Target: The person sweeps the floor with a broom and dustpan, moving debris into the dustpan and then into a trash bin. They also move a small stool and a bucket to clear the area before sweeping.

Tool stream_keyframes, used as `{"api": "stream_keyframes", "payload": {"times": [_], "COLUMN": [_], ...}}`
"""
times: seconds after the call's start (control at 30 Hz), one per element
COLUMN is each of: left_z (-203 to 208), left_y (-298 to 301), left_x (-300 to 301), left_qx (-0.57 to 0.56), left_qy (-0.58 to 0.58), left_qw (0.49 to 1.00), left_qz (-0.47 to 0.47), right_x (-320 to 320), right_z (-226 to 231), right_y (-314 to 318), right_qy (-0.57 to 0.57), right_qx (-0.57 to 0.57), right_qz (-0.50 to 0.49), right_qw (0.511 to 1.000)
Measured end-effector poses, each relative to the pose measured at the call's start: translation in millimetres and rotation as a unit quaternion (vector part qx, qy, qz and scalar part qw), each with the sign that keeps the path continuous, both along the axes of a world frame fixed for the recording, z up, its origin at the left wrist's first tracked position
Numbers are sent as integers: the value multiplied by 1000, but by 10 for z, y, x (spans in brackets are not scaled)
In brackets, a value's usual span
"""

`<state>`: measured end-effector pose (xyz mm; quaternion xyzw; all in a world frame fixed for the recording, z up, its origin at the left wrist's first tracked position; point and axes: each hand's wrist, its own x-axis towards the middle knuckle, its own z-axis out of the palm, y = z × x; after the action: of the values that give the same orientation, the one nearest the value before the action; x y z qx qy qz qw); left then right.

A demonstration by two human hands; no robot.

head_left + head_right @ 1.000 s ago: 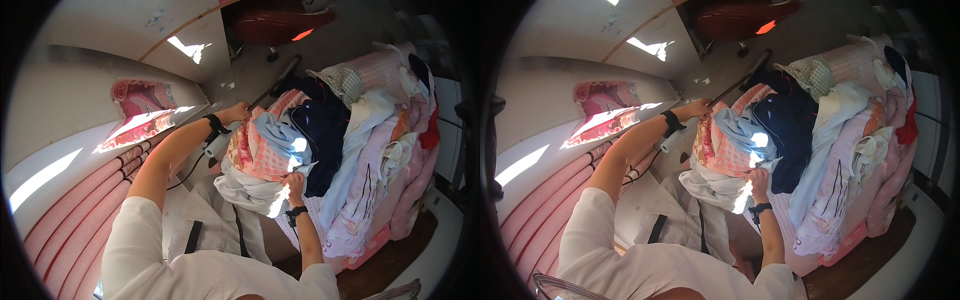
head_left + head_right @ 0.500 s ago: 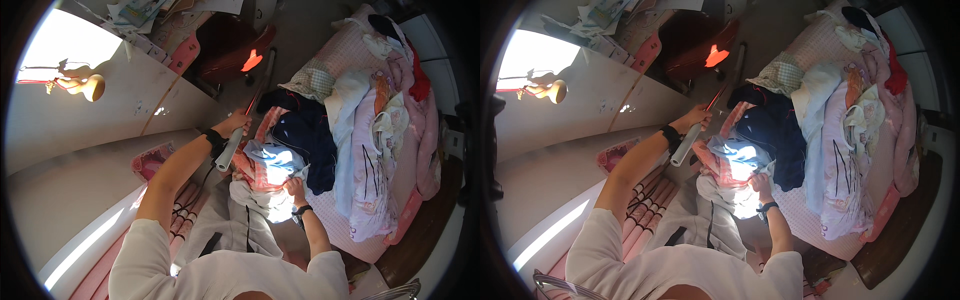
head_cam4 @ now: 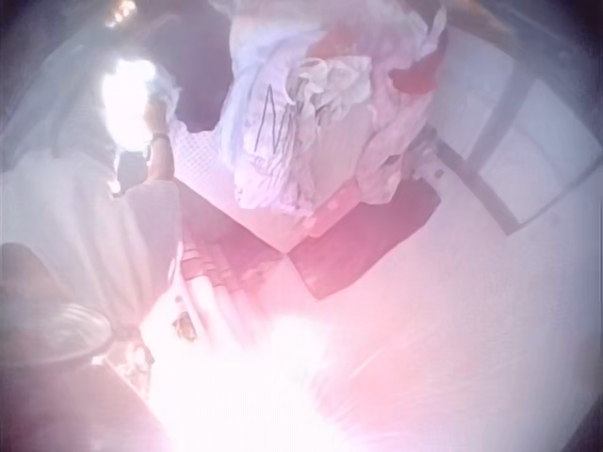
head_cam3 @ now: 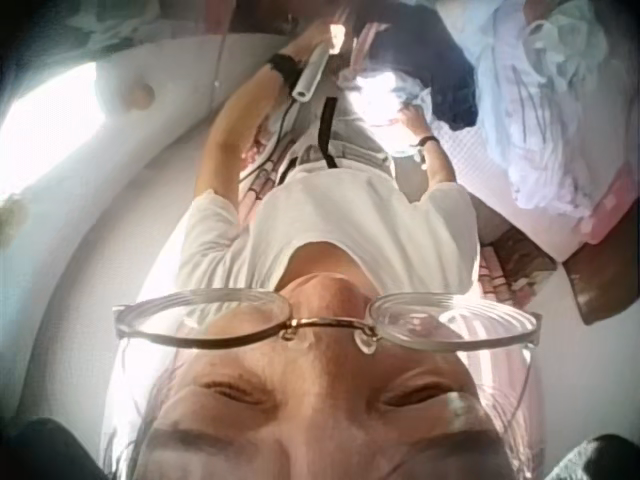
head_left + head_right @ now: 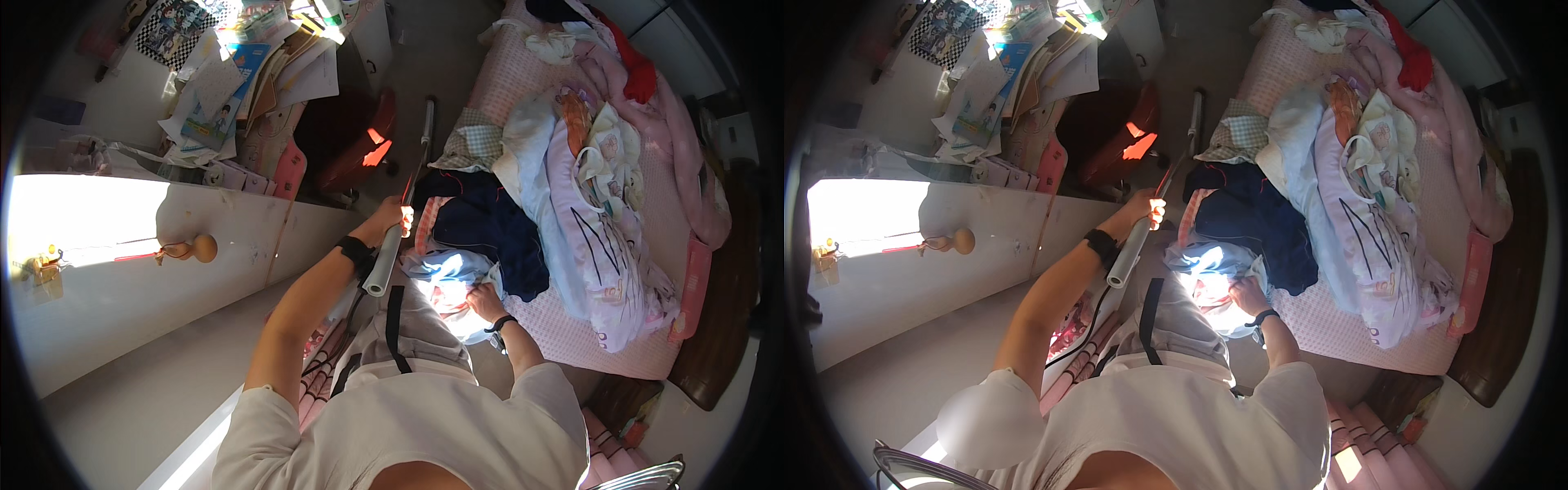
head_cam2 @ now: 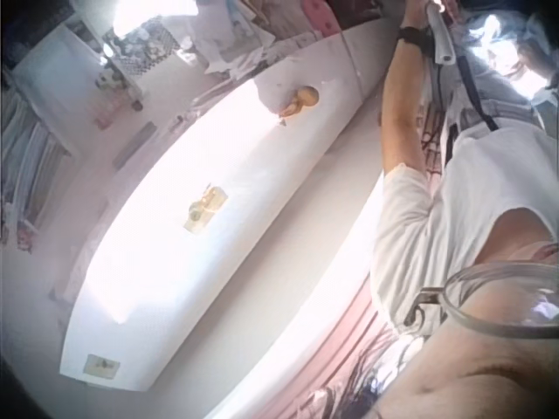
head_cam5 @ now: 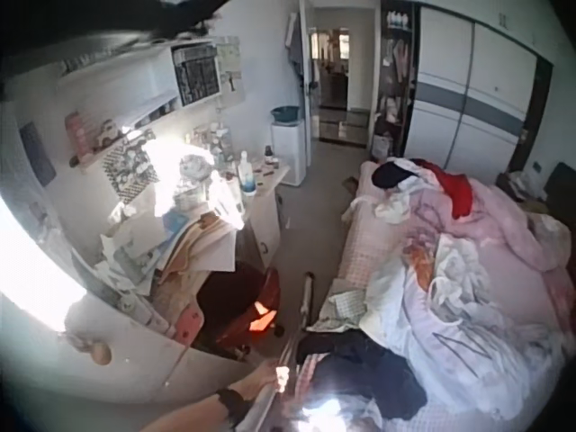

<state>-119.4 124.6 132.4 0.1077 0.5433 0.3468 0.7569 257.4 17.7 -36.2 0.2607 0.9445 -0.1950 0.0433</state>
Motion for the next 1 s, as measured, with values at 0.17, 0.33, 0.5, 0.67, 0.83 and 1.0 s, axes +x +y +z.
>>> {"api": "stream_keyframes", "payload": {"times": [0.17,0.33,0.5,0.67,0.83,1.0], "left_z": [50,4,-134,-178,-99,-44], "left_y": [471,842,1003,941,649,414], "left_x": [-183,-220,-262,-161,-62,-54], "left_qx": [-48,-91,-122,-93,-87,-81], "left_qy": [-77,-57,-108,-69,-40,-41], "left_qw": [994,993,987,986,988,989], "left_qz": [65,42,3,-116,-123,-117], "right_x": [-87,-81,-222,-644,-1069,-1224], "right_z": [90,555,618,17,-524,-732], "right_y": [197,-206,-1079,-1342,-1329,-1472], "right_qy": [-47,39,-105,-53,20,81], "right_qx": [-123,-62,-340,-401,-413,-404], "right_qz": [53,-110,-290,-528,-627,-671], "right_qw": [990,991,888,747,660,617]}}
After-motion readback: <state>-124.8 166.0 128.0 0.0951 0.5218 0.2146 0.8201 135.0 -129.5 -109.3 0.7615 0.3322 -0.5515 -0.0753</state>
